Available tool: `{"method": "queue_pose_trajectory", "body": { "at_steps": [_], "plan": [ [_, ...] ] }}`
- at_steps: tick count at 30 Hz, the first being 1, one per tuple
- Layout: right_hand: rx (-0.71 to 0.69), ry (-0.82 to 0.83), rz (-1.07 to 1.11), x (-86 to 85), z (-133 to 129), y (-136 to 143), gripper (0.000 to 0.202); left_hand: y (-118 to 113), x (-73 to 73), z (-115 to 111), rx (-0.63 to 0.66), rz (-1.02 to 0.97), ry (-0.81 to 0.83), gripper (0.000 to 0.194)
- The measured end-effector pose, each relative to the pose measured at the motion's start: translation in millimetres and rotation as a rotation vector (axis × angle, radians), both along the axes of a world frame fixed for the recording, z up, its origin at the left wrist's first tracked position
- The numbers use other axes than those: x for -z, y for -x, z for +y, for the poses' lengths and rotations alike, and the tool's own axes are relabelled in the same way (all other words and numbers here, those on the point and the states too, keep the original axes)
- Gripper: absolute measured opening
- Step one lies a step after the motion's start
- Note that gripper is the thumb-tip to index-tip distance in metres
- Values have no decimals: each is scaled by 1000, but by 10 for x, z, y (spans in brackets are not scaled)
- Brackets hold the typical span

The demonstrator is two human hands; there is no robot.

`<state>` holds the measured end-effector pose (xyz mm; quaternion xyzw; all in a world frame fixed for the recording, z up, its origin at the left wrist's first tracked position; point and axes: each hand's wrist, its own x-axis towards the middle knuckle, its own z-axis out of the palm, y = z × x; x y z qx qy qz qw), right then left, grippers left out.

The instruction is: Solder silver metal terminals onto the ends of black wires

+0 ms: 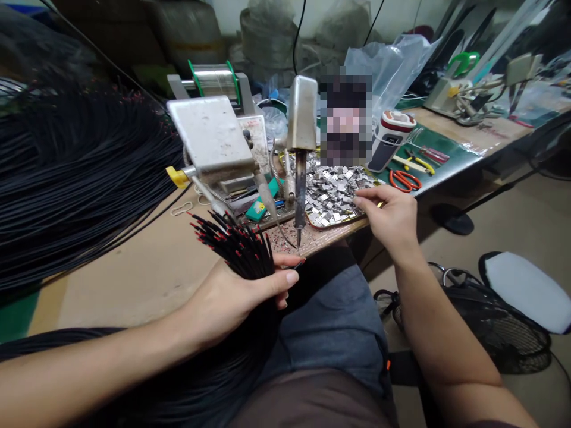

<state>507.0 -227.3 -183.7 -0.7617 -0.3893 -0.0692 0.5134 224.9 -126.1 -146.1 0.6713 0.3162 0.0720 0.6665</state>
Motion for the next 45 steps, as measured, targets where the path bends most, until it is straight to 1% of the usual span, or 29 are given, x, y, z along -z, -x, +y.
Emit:
{"method": "queue_pose_trajectory", "body": {
  "at_steps": [3, 6, 7, 9, 11, 13, 15, 17, 20, 22, 25, 29, 34, 45],
  "plan": [
    [18, -80, 51, -18, -10, 13, 14, -23, -4, 9, -24, -40, 52, 56],
    [2, -236, 101, -86, -63, 137, 12, -39, -6, 13, -80, -55, 98, 56],
    [-31, -294, 142, -115, -88, 218, 12, -42, -6, 13, -98, -60, 115, 56],
    [-162, -365, 300, -168, -135, 433, 15, -44, -4, 12, -114, -74, 148, 54],
    [-345, -336, 516, -194, -162, 683, 22, -45, 0, 14, -117, -91, 179, 51],
    [-491, -224, 707, -180, -159, 908, 26, -52, 5, 18, -118, -111, 200, 49],
    [-563, -148, 844, -127, -129, 1063, 31, -64, 12, 24, -114, -130, 206, 47],
    [-595, -145, 919, -53, -91, 1143, 33, -78, 22, 26, -113, -139, 194, 45],
    [-615, -193, 961, 39, -59, 1172, 33, -90, 37, 21, -140, -134, 193, 43],
    [-614, -217, 970, 64, -63, 1175, 33, -90, 39, 15, -162, -131, 211, 44],
    [-617, -239, 954, 53, -87, 1189, 30, -86, 32, 11, -184, -122, 214, 44],
    [-621, -252, 929, 8, -102, 1216, 27, -88, 24, 21, -173, -124, 203, 44],
    [-597, -251, 889, -25, -94, 1234, 26, -97, 15, 27, -178, -124, 239, 44],
    [-634, -299, 893, -4, -98, 1233, 21, -102, -15, 22, -193, -124, 261, 46]
  ]
}}
